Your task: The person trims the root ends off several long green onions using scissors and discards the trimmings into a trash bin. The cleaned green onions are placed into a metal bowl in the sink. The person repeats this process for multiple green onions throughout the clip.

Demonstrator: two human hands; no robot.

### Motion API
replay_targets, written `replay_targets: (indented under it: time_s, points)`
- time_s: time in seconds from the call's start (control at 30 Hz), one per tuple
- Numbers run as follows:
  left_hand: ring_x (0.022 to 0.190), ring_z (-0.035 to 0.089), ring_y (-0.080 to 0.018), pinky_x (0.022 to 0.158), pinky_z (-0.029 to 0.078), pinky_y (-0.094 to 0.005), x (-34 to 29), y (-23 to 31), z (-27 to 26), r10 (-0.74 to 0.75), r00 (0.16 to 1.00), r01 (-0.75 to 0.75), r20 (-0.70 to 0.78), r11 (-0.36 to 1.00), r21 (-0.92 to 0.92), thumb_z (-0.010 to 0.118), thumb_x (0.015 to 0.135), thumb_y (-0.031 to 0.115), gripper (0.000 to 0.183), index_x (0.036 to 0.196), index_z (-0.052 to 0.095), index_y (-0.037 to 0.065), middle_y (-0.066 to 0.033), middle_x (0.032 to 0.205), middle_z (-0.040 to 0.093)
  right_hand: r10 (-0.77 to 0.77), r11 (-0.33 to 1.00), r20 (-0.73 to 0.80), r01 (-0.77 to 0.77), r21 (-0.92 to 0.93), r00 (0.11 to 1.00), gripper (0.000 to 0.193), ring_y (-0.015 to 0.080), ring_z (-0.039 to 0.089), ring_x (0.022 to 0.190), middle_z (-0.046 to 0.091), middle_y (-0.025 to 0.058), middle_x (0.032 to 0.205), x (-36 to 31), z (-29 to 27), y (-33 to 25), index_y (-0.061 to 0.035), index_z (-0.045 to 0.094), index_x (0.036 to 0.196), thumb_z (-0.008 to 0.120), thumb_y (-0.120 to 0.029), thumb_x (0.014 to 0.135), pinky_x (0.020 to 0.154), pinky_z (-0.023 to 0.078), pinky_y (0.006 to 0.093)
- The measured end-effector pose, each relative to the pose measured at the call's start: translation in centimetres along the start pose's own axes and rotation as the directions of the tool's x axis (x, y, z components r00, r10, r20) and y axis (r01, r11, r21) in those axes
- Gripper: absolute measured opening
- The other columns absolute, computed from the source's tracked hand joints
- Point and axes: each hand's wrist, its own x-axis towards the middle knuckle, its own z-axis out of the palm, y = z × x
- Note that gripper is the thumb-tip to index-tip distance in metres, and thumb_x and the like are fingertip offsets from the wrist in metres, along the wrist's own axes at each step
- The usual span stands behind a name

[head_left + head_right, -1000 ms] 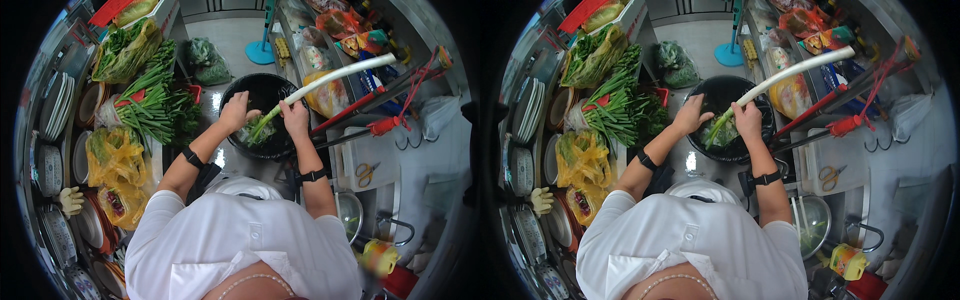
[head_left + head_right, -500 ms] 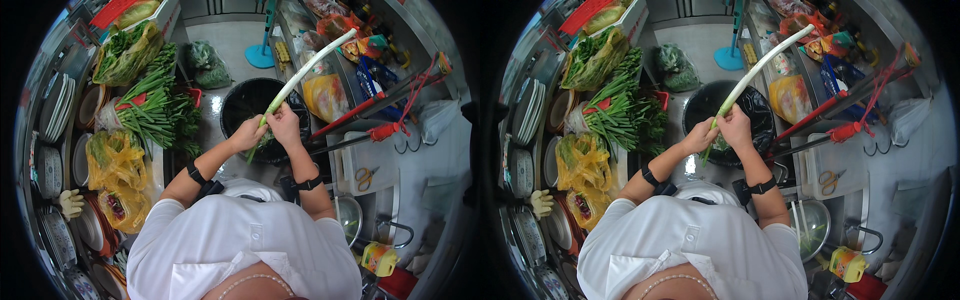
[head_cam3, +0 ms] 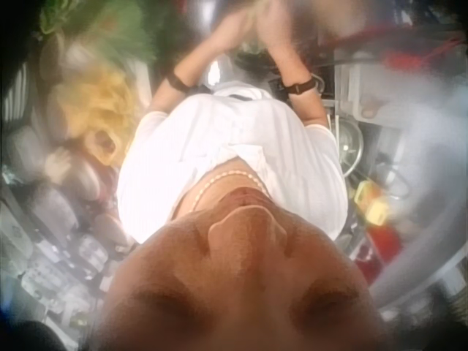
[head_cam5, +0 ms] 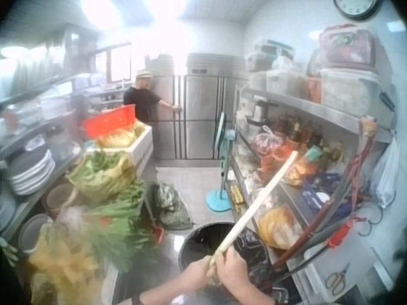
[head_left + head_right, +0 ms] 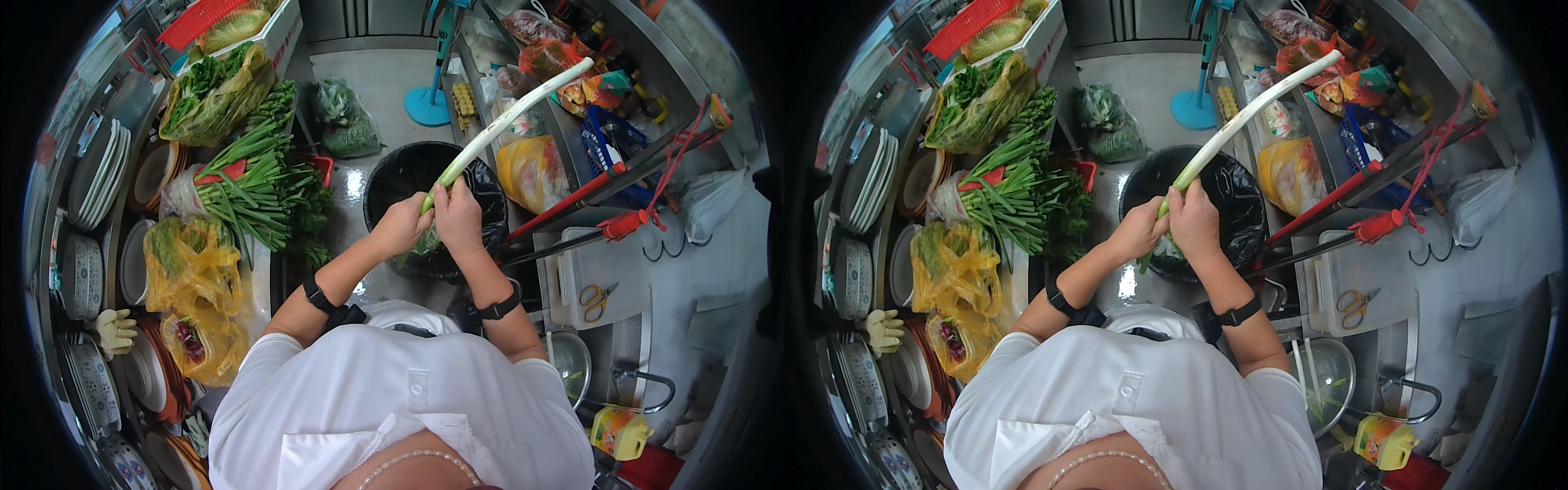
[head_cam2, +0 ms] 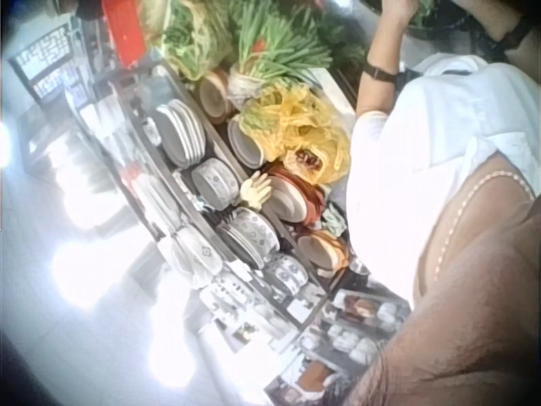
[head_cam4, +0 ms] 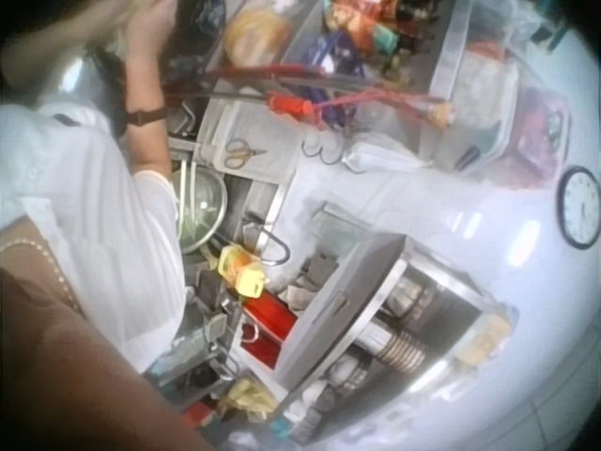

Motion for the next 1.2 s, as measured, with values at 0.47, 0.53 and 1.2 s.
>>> replay_targets:
  time_s: [0.47, 0.53, 1.2]
  points:
    - [0.074, 0.058, -0.0464, 0.065, 0.046, -0.0499, -0.3, 0.7, -0.2, 0.02, 0.999, -0.021, 0.027, 0.999, 0.03, 0.056, 0.089, 0.021, 0.023, 0.092, 0.051, -0.001, -0.0267, 0.075, 0.059, -0.116, 0.976, -0.153, 0.085, -0.199, 0.981, 0.02, 0.0364, 0.059, 0.059, 0.056, 0.0134, 0.066, -0.5, -0.2, 1.2, -0.0052, 0.051, 0.077, 0.054, -0.02, 0.09, 0.053, 0.048, 0.0458]
    - [0.074, 0.058, -0.0463, 0.065, 0.046, -0.0496, -0.4, 0.9, -0.2, 0.024, 0.999, -0.023, 0.035, 1.0, -0.014, 0.056, 0.089, 0.021, 0.023, 0.092, 0.051, -0.001, -0.0267, 0.075, 0.059, -0.113, 0.985, -0.161, 0.089, -0.15, 0.98, 0.019, 0.0361, 0.059, 0.059, 0.056, 0.0131, 0.065, -0.7, -0.4, 1.0, -0.0053, 0.051, 0.077, 0.055, -0.02, 0.089, 0.053, 0.048, 0.0456]
    - [0.065, 0.06, -0.0339, 0.062, 0.048, -0.0408, -1.1, 1.0, -1.4, -0.062, 0.994, 0.067, 0.094, 0.996, -0.06, 0.054, 0.092, 0.021, 0.022, 0.093, 0.052, -0.001, -0.0194, 0.07, 0.059, -0.121, 0.984, -0.167, 0.096, -0.15, 0.978, 0.02, 0.0363, 0.059, 0.056, 0.058, 0.0145, 0.065, -0.7, 0.6, 0.7, -0.0046, 0.051, 0.074, 0.056, -0.019, 0.087, 0.05, 0.048, 0.0449]
